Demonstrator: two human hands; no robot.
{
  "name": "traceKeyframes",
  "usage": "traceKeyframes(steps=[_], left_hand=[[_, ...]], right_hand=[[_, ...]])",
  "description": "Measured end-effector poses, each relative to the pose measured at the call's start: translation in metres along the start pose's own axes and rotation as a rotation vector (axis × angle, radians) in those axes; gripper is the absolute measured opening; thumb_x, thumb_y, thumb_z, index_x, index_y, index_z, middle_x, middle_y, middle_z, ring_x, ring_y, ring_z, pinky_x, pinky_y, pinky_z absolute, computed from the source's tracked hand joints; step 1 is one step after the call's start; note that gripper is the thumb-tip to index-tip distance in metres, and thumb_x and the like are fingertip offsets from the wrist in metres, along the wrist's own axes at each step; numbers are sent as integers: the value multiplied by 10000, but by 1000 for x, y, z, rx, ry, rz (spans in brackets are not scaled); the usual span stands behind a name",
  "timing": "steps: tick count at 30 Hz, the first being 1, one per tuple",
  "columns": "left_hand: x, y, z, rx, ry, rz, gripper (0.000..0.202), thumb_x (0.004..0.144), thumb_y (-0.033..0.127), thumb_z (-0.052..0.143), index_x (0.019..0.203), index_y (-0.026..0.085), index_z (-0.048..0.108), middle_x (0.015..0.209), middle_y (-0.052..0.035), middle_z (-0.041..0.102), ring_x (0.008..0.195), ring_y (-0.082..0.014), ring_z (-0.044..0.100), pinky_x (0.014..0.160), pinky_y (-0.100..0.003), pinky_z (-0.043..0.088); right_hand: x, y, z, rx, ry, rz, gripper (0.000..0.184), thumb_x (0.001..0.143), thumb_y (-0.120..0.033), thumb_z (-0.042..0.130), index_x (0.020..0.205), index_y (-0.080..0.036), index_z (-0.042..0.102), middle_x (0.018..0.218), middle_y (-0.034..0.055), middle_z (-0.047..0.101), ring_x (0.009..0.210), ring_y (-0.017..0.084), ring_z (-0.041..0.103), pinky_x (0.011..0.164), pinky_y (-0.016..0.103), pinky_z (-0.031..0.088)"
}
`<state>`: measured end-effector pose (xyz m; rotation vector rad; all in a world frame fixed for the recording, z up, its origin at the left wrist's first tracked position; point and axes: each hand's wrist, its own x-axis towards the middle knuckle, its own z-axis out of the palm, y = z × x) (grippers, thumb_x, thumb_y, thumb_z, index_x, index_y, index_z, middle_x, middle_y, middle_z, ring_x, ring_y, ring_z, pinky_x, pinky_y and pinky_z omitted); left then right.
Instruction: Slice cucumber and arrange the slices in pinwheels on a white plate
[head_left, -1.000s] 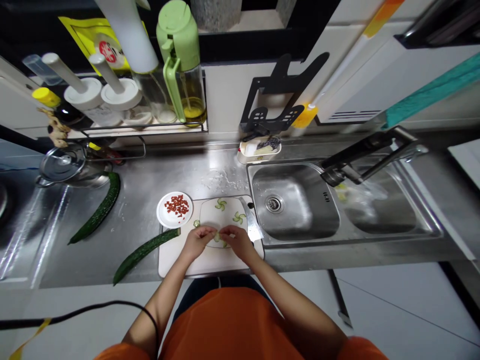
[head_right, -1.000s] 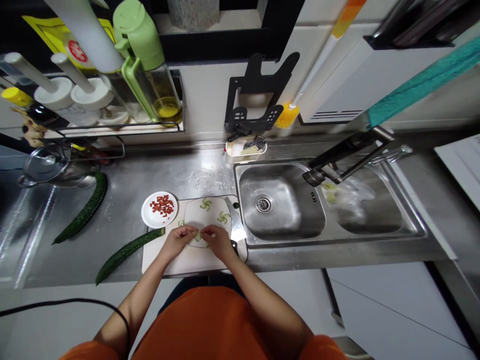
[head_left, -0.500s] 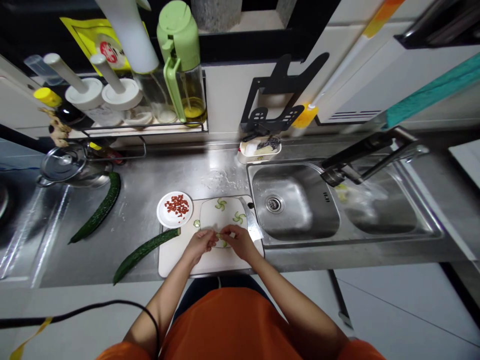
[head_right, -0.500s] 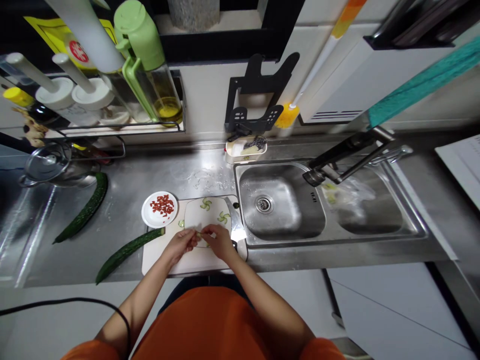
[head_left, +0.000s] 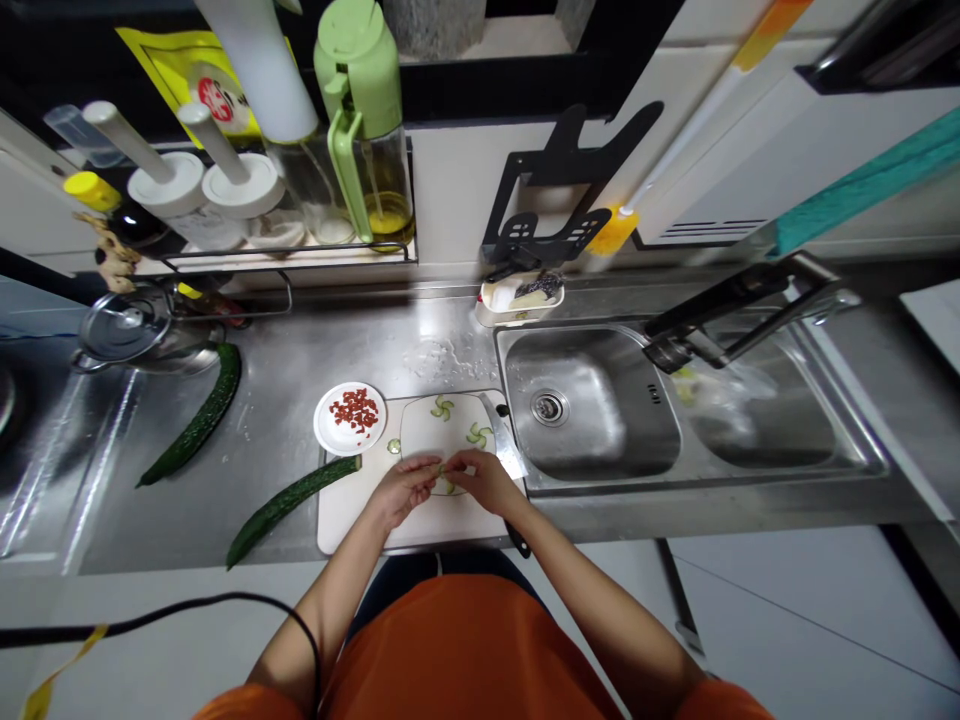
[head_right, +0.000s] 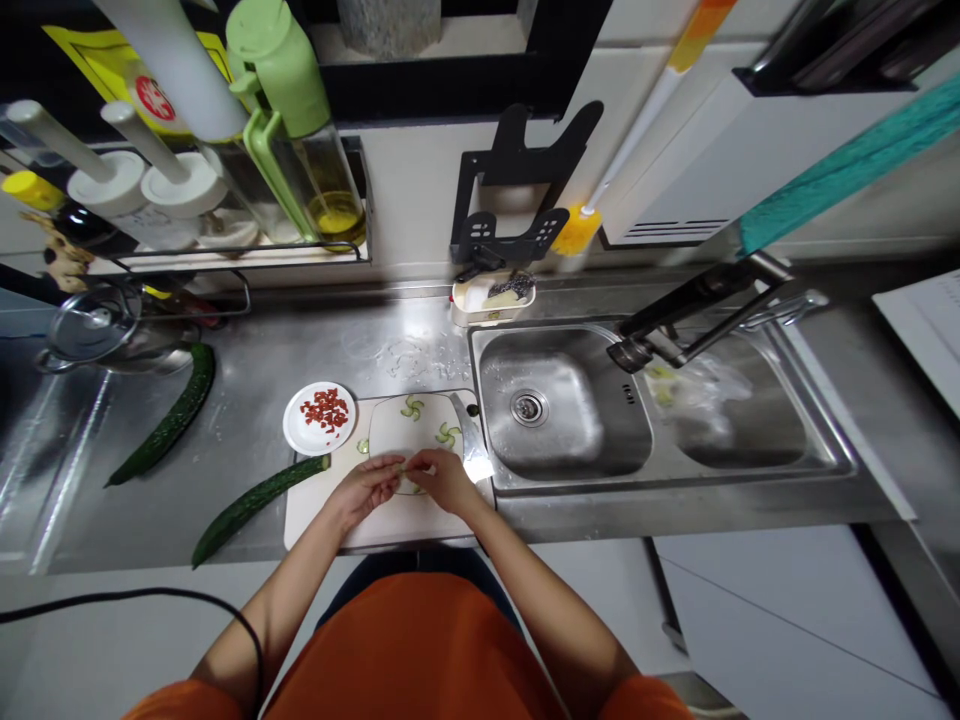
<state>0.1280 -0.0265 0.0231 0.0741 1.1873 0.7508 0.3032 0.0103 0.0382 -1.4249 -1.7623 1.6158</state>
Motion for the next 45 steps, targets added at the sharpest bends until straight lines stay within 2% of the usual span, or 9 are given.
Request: traceKeyframes(steps=[3, 9, 13, 18, 23, 30, 39, 45], left_hand=[[-1, -1, 1, 80, 75, 82, 402, 505, 291, 850, 829, 131, 674, 658, -9, 633, 571, -67, 542, 528, -179, 354], [-1, -6, 2, 350, 117, 311, 274, 598, 346, 755, 759, 142, 666, 610, 4, 617, 558, -81, 509, 532, -196, 335], [2, -16, -3, 568, 188, 393, 229, 655, 359, 693, 768, 161, 673, 634, -3, 630, 588, -112, 543, 570, -219, 385], [3, -29, -5, 918, 318, 534, 187, 760, 328, 597, 867, 204, 685, 659, 11, 616, 620, -120, 555, 611, -222, 403], [-2, -29, 4, 1137, 293, 516, 180, 819, 272, 523, 864, 219, 689, 678, -4, 658, 626, -129, 579, 621, -229, 379], [-2, -26, 10, 1203, 282, 459, 182, 826, 268, 526, 868, 222, 698, 749, -28, 698, 665, -145, 605, 634, -237, 374], [-1, -30, 10, 1348, 285, 535, 176, 853, 227, 496, 852, 212, 672, 823, -38, 633, 757, -140, 569, 703, -236, 384], [-3, -34, 11, 1426, 311, 526, 197, 879, 228, 469, 920, 224, 662, 912, -41, 583, 787, -128, 569, 719, -230, 399]], right_hand=[[3, 1, -1, -6, -6, 31, 84, 734, -225, 614, 732, -180, 685, 682, -13, 638, 677, 124, 554, 625, 231, 388], [8, 5, -4, -107, -35, 71, 99, 739, -185, 591, 743, -181, 690, 687, -3, 659, 658, 125, 561, 617, 230, 390], [11, 9, -3, -319, -35, 6, 91, 747, -166, 595, 760, -191, 682, 711, 4, 668, 695, 136, 567, 645, 239, 381], [13, 8, 1, -628, -33, -48, 134, 779, -147, 566, 773, -227, 674, 702, 4, 663, 766, 168, 555, 675, 257, 356], [14, 6, 5, -794, -81, -66, 179, 818, -151, 531, 776, -231, 685, 728, 27, 681, 826, 192, 556, 719, 285, 352], [14, 9, 4, -819, -93, -67, 183, 832, -156, 529, 796, -229, 692, 767, 33, 694, 889, 209, 553, 736, 301, 353], [15, 12, 6, -855, -114, -72, 168, 854, -178, 525, 825, -211, 687, 815, 38, 692, 963, 216, 524, 804, 316, 342], [14, 15, 10, -892, -124, -79, 187, 892, -205, 494, 855, -202, 677, 878, 44, 682, 1017, 231, 497, 803, 326, 337]])
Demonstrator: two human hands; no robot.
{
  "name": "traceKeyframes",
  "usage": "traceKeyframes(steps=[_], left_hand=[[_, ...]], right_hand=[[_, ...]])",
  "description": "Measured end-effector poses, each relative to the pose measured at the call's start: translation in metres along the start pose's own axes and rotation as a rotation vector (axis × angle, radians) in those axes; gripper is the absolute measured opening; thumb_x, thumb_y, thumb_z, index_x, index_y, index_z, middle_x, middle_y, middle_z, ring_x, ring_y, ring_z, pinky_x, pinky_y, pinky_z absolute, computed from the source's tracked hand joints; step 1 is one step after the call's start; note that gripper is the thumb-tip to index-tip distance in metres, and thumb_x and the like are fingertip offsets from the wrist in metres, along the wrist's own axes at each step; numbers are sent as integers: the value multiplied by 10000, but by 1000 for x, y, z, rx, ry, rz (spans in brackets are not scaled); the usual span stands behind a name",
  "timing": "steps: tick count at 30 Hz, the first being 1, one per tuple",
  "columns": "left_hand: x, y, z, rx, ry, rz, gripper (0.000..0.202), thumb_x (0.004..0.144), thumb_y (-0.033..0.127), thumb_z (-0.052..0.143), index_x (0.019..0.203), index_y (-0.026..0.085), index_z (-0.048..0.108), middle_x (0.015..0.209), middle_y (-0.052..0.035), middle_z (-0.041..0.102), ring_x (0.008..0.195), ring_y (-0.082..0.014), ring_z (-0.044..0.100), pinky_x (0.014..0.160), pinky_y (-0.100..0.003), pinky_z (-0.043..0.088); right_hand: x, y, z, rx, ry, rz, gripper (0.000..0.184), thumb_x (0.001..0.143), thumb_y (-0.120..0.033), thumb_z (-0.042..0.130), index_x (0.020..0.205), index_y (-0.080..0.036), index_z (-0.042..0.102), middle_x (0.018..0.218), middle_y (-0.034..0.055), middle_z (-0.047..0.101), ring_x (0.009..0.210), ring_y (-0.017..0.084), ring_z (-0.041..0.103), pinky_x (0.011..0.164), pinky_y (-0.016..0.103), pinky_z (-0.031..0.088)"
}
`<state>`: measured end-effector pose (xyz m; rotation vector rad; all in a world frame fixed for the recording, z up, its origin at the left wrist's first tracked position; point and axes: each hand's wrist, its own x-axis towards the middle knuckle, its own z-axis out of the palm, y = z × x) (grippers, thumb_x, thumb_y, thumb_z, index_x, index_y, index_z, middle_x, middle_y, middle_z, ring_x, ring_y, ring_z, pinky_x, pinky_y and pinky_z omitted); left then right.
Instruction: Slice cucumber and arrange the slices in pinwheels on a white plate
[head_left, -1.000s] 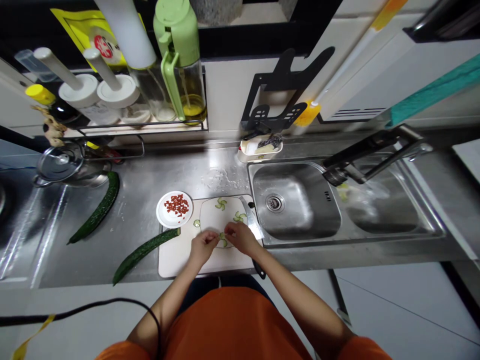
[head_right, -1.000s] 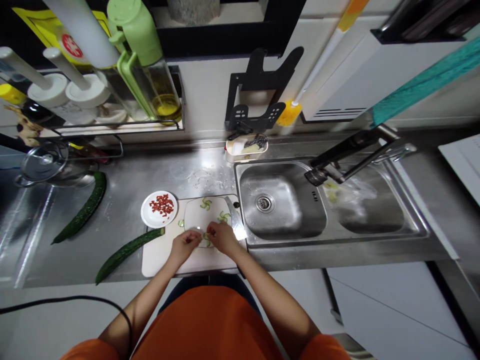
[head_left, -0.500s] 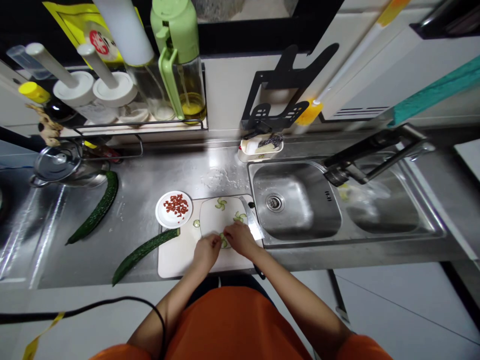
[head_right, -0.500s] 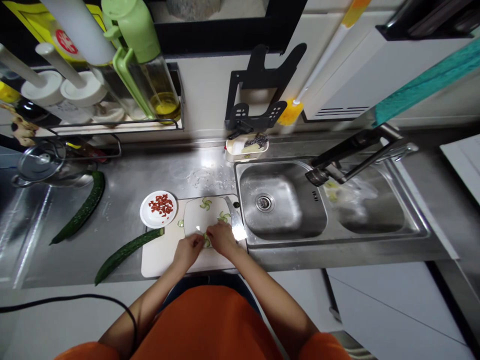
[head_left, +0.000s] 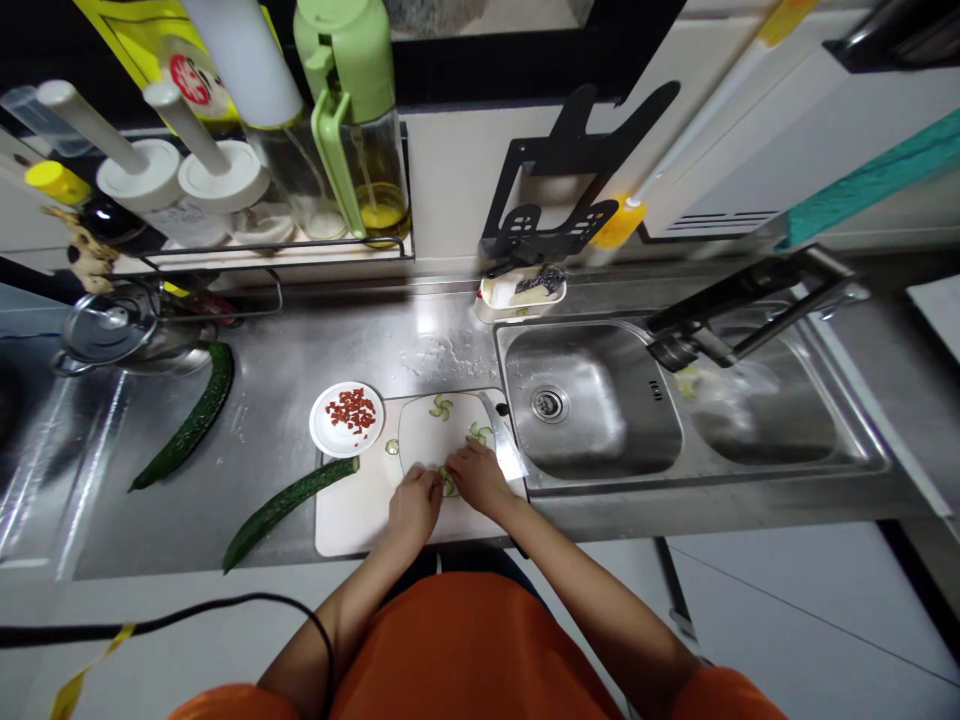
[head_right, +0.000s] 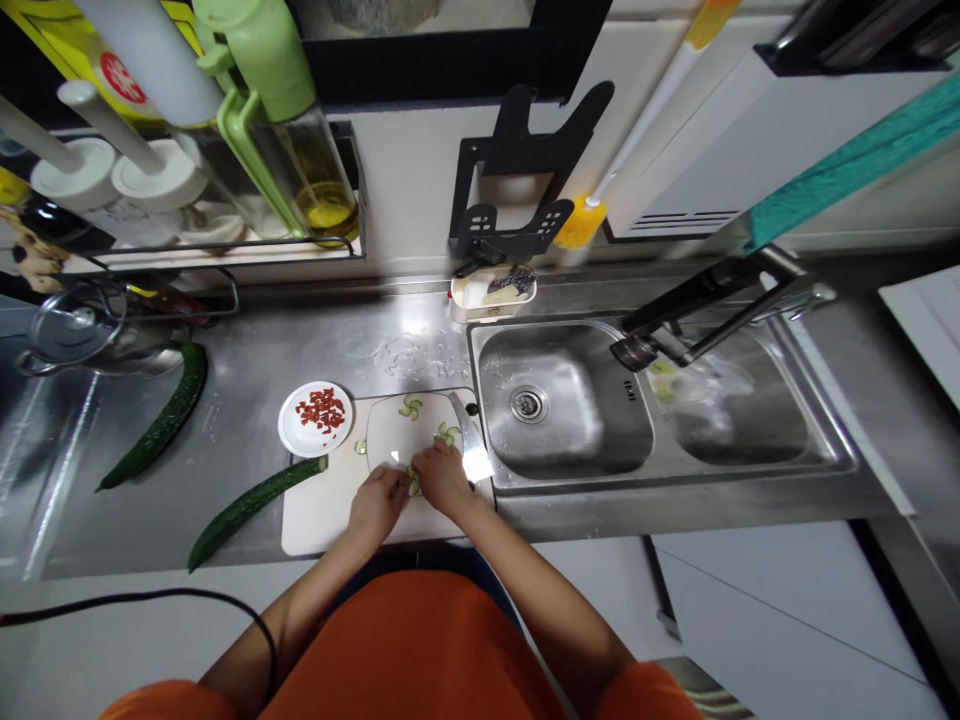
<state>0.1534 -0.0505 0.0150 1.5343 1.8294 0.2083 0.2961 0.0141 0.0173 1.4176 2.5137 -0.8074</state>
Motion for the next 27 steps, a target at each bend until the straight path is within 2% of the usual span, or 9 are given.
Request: traceKeyframes(steps=[5, 16, 20, 24, 27], left_hand=[[-1, 0, -1, 14, -4, 9, 198, 878, 219, 474, 925, 230, 666, 951, -41, 582, 824, -130, 572, 728, -228, 401], [-2, -6, -2, 59, 31, 98, 207, 888, 229, 460, 902, 212, 665, 898, -53, 623, 808, -151, 586, 710, -250, 415], [3, -26, -11, -21, 163, 126, 217, 894, 246, 448, 924, 201, 658, 894, -58, 649, 858, -161, 602, 785, -260, 441], [13, -48, -27, 30, 380, 20, 239, 882, 246, 458, 1011, 176, 646, 973, -85, 668, 912, -193, 607, 838, -291, 446], [18, -54, -35, 139, 412, -32, 281, 886, 251, 455, 1095, 174, 627, 1020, -96, 657, 907, -196, 610, 806, -287, 448]], right_hand=[[-2, 1, 6, -30, 48, -24, 185, 897, -212, 494, 846, -196, 671, 888, 62, 661, 1021, 240, 485, 772, 325, 336], [-3, 1, 10, -37, 73, -46, 179, 892, -195, 495, 838, -179, 666, 878, 82, 650, 1016, 252, 486, 754, 333, 335], [-6, 1, 7, -14, 96, -29, 187, 898, -215, 498, 829, -188, 670, 869, 73, 649, 1002, 239, 486, 762, 327, 335], [-11, 1, 4, 33, 124, 4, 188, 904, -241, 508, 831, -198, 675, 845, 55, 647, 951, 212, 493, 787, 312, 343], [-15, 1, 5, 57, 145, 7, 177, 902, -236, 513, 839, -202, 676, 840, 45, 644, 922, 195, 497, 789, 299, 346]])
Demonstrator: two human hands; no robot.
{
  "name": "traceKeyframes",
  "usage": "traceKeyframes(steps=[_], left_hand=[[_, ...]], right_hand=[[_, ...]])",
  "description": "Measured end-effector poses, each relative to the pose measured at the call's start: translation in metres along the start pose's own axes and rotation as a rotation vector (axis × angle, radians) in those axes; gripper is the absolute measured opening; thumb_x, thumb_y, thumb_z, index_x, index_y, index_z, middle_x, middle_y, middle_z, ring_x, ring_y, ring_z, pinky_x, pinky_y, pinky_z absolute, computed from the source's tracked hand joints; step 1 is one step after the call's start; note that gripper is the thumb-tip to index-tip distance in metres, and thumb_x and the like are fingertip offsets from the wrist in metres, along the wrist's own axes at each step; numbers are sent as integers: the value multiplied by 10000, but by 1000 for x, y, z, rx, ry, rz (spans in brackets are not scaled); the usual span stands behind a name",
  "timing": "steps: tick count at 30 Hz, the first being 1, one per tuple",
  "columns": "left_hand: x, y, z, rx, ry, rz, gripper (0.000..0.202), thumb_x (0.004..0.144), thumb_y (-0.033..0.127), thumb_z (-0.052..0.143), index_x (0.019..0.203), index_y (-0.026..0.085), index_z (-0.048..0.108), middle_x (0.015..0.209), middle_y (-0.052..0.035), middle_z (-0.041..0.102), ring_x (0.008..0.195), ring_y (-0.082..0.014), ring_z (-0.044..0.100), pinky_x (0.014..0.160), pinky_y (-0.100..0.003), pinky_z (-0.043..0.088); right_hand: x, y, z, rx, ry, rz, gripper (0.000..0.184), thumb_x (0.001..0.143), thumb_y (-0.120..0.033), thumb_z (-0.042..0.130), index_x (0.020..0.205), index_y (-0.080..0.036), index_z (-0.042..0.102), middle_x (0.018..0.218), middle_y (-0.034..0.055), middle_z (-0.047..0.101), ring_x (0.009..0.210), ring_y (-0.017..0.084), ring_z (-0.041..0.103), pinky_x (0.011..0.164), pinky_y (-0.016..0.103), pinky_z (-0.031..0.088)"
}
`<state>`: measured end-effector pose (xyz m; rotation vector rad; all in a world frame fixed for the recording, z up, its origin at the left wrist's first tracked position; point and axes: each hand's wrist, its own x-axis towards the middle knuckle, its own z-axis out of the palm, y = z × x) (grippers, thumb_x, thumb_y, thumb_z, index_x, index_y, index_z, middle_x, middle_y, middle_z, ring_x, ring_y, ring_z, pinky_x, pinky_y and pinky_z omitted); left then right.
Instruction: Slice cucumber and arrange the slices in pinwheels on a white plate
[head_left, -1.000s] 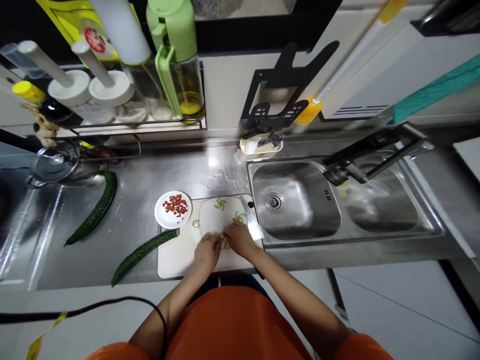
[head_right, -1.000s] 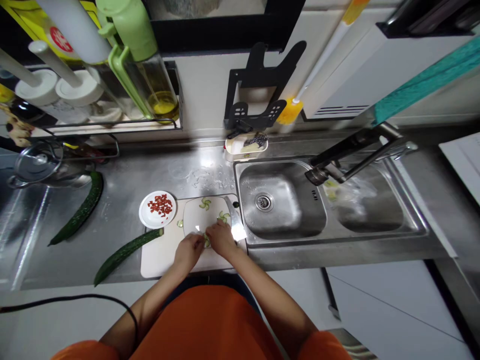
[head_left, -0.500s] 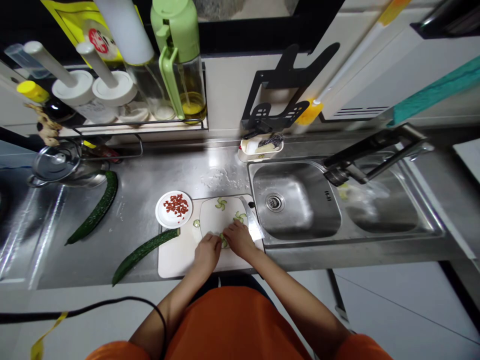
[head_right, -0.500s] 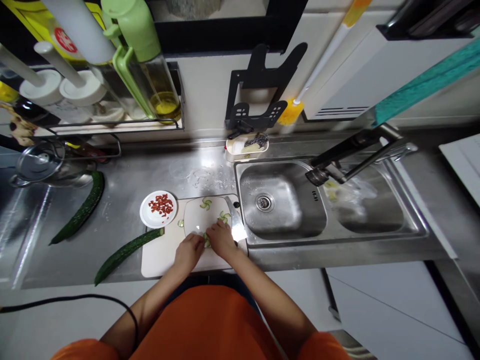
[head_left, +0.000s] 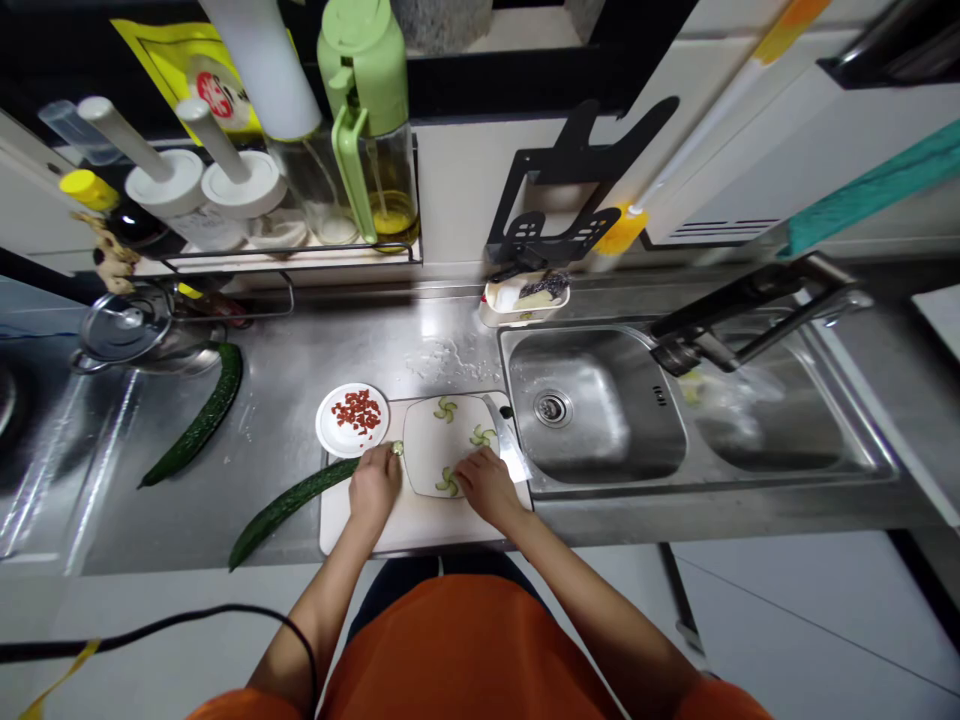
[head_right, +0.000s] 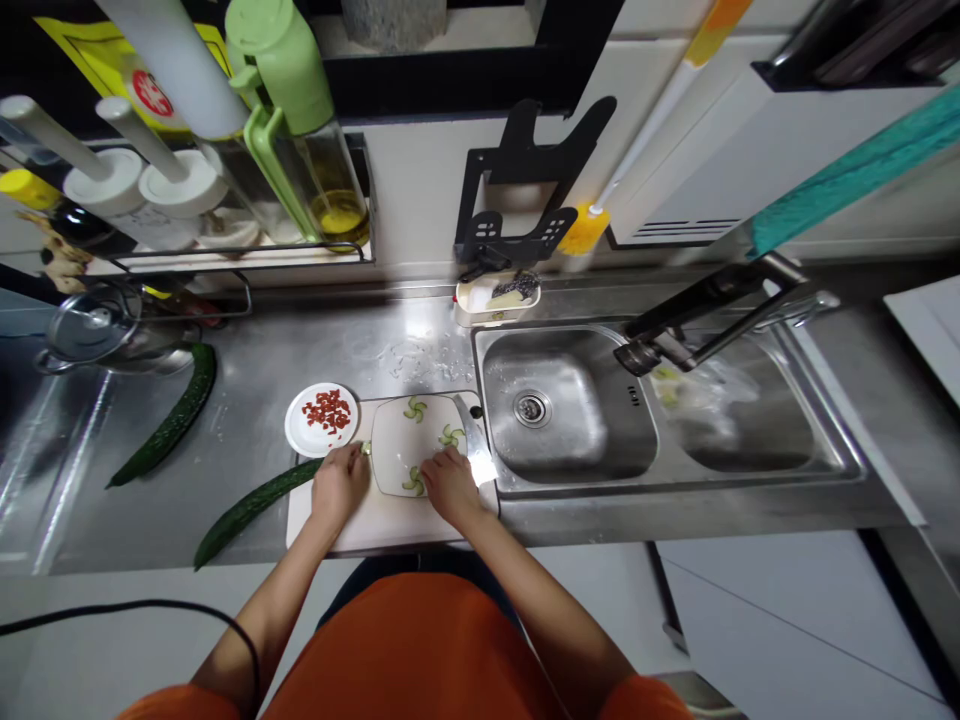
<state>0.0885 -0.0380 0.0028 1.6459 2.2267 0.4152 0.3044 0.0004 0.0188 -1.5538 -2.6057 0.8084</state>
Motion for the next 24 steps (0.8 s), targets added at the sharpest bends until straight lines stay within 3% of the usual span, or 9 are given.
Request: traceKeyframes(steps=[5, 10, 18, 24], left_hand=[[4, 7, 2, 224, -52, -31, 316, 911, 288, 427, 1157, 179, 592, 1016, -108, 634, 792, -185, 611, 630, -269, 411], [5, 12, 4, 309, -77, -18, 285, 931, 284, 379, 1016, 173, 627, 949, -99, 622, 771, -183, 603, 583, -261, 364], [5, 12, 4, 156, -39, -52, 288, 894, 245, 442, 1126, 187, 602, 1018, -109, 628, 810, -180, 604, 652, -258, 394], [6, 5, -2, -74, -19, -116, 174, 840, 246, 490, 873, 196, 654, 783, -49, 653, 695, -153, 580, 652, -242, 391]], right_hand=[[-6, 0, 3, 0, 22, 11, 183, 905, -229, 501, 851, -208, 675, 846, 43, 644, 931, 200, 494, 743, 298, 341], [-10, 0, 4, -4, 29, 17, 186, 906, -226, 496, 848, -207, 672, 847, 50, 642, 925, 206, 488, 736, 305, 341], [-13, -1, 5, 3, 34, -12, 206, 913, -212, 480, 829, -194, 668, 826, 54, 630, 906, 198, 487, 793, 302, 356], [-12, -2, 3, 24, 20, -16, 209, 907, -200, 480, 820, -191, 670, 818, 55, 629, 897, 194, 488, 804, 301, 357]])
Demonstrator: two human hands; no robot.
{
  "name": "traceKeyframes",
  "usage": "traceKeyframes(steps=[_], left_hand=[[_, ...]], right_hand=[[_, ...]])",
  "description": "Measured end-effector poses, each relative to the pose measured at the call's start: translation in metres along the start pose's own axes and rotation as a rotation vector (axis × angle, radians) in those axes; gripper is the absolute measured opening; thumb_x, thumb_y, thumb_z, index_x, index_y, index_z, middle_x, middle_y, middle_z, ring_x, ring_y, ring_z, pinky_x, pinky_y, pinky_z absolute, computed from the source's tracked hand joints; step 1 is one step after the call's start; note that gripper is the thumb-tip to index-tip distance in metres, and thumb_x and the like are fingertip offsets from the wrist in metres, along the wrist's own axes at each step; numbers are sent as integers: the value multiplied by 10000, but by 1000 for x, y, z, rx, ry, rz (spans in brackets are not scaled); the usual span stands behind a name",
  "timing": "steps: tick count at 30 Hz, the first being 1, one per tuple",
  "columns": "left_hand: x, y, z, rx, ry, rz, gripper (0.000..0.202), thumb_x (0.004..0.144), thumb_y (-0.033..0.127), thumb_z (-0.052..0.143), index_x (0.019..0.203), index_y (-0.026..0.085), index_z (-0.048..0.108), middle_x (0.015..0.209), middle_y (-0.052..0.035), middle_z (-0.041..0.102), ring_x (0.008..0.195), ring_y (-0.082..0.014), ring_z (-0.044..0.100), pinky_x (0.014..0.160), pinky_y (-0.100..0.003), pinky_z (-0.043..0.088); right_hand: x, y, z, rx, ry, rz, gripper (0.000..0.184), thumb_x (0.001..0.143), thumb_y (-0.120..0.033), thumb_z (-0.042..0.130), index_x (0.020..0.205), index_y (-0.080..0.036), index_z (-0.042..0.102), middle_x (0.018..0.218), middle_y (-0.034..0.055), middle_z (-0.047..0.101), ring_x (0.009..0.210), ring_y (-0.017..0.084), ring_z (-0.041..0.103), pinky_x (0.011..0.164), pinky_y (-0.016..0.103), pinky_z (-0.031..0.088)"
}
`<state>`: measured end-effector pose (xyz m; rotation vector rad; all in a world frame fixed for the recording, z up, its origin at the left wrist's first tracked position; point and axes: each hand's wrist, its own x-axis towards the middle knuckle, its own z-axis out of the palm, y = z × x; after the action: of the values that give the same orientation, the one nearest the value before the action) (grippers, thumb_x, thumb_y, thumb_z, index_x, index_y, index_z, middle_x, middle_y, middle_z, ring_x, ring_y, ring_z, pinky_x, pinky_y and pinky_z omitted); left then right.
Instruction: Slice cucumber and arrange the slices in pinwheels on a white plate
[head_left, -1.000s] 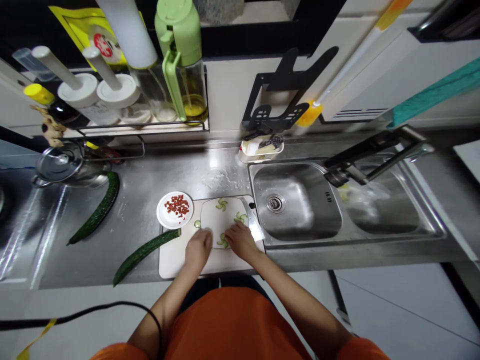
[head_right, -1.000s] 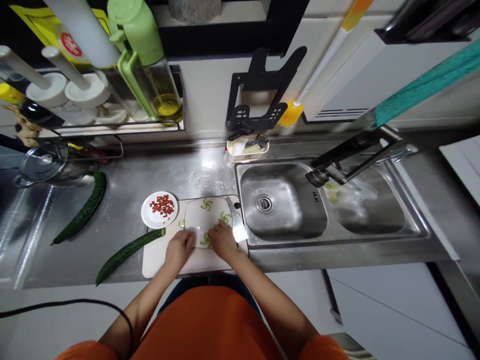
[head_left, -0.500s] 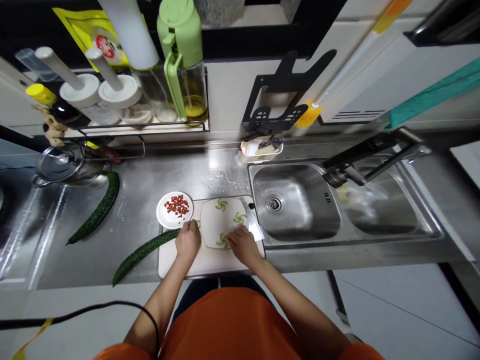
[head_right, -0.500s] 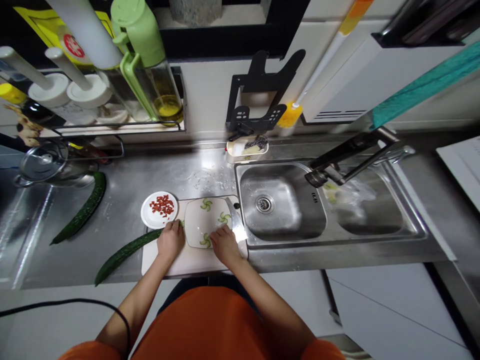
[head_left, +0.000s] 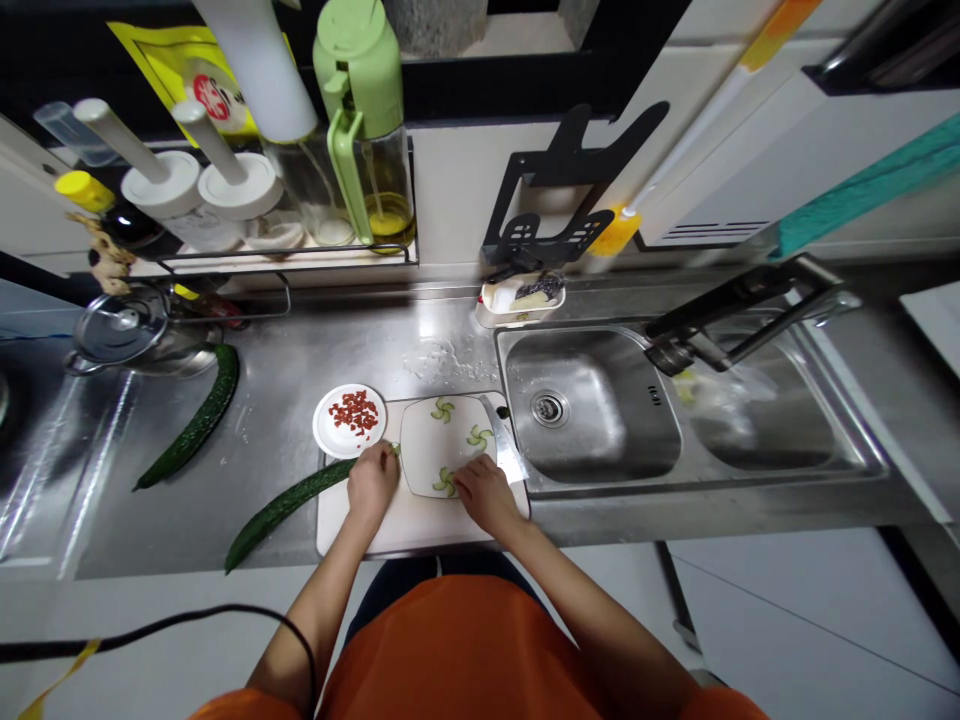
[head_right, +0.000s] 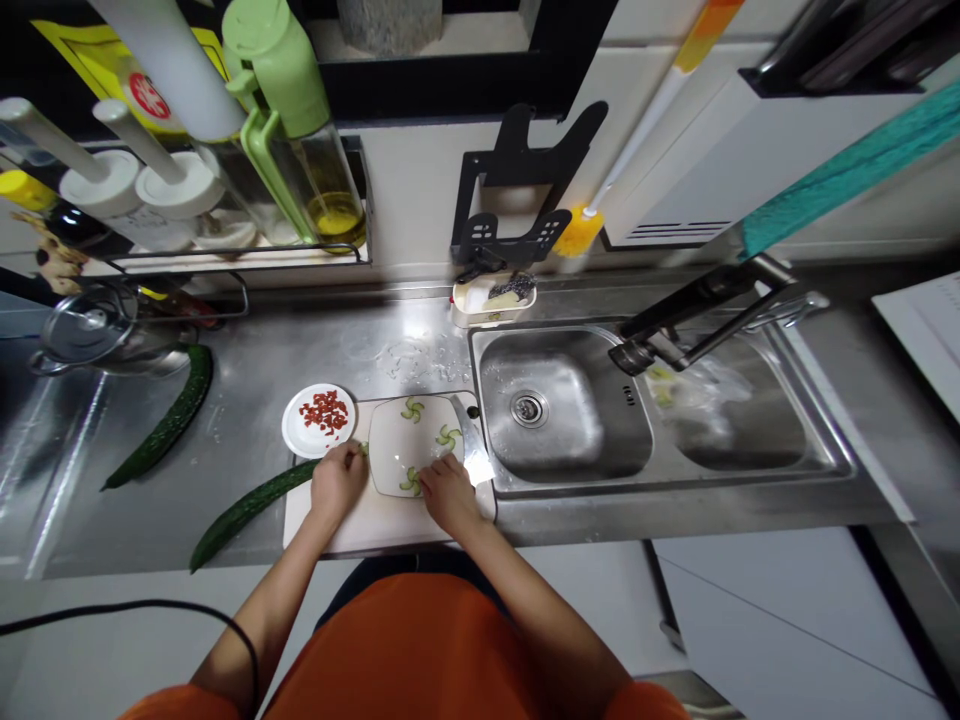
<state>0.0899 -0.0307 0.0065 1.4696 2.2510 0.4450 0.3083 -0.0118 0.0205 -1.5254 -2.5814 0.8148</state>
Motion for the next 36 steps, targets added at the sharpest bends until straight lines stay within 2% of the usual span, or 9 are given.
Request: traceKeyframes(steps=[4, 8, 11, 14, 20, 26, 28, 31, 36], left_hand=[[0, -7, -11, -219, -38, -30, 161, 808, 311, 525, 817, 203, 645, 654, 11, 626, 570, -115, 529, 611, -220, 388], [0, -10, -16, -422, -89, -71, 222, 754, 365, 591, 858, 183, 664, 683, 6, 636, 566, -104, 510, 582, -210, 384], [0, -4, -17, -620, -183, -104, 266, 712, 377, 639, 859, 158, 675, 674, 1, 625, 571, -96, 499, 569, -203, 379], [-1, 6, -18, -767, -307, -127, 284, 676, 392, 673, 813, 143, 671, 614, 16, 584, 551, -86, 476, 548, -198, 362], [-2, 19, -15, -864, -465, -129, 288, 688, 395, 678, 839, 150, 667, 703, -9, 628, 618, -100, 529, 602, -215, 391], [-1, 20, -9, -885, -496, -158, 339, 688, 438, 680, 860, 147, 667, 742, -23, 638, 650, -108, 543, 595, -216, 389], [0, 21, -7, -910, -506, -209, 358, 694, 467, 670, 841, 140, 660, 686, -4, 607, 572, -78, 492, 525, -196, 339], [0, 24, -5, -1025, -562, -366, 403, 677, 512, 675, 794, 130, 629, 592, 31, 535, 460, -37, 391, 442, -178, 237], [2, 30, -2, -1194, -645, -617, 437, 617, 488, 742, 817, 124, 606, 642, 0, 589, 445, -21, 418, 432, -160, 235]], right_hand=[[4, 0, 2, 62, 11, -10, 155, 864, -166, 522, 825, -182, 670, 808, 43, 632, 880, 189, 495, 800, 293, 359], [15, -5, 5, 182, 37, -1, 147, 849, -147, 530, 817, -173, 671, 784, 39, 636, 850, 176, 527, 813, 298, 369], [25, -11, 3, 355, 80, 21, 114, 818, -155, 582, 881, -172, 676, 852, 43, 675, 864, 171, 564, 871, 321, 378], [34, -18, -3, 547, 103, 103, 168, 801, -197, 608, 952, -199, 683, 935, 42, 700, 896, 181, 591, 863, 332, 411], [45, -24, -10, 718, 70, 171, 119, 771, -216, 611, 848, -205, 701, 847, 12, 702, 843, 162, 605, 733, 266, 433], [47, -22, -11, 734, 46, 193, 91, 765, -198, 600, 750, -190, 689, 728, -1, 672, 723, 140, 591, 659, 238, 408], [47, -22, -14, 728, 45, 164, 95, 771, -200, 597, 744, -194, 688, 727, -4, 676, 728, 140, 592, 657, 234, 406], [47, -23, -20, 656, 42, 110, 97, 782, -200, 603, 739, -200, 690, 738, -3, 687, 753, 144, 595, 692, 242, 407], [46, -24, -29, 525, 44, 45, 107, 806, -198, 602, 753, -209, 694, 748, -2, 684, 790, 153, 591, 749, 264, 403]])
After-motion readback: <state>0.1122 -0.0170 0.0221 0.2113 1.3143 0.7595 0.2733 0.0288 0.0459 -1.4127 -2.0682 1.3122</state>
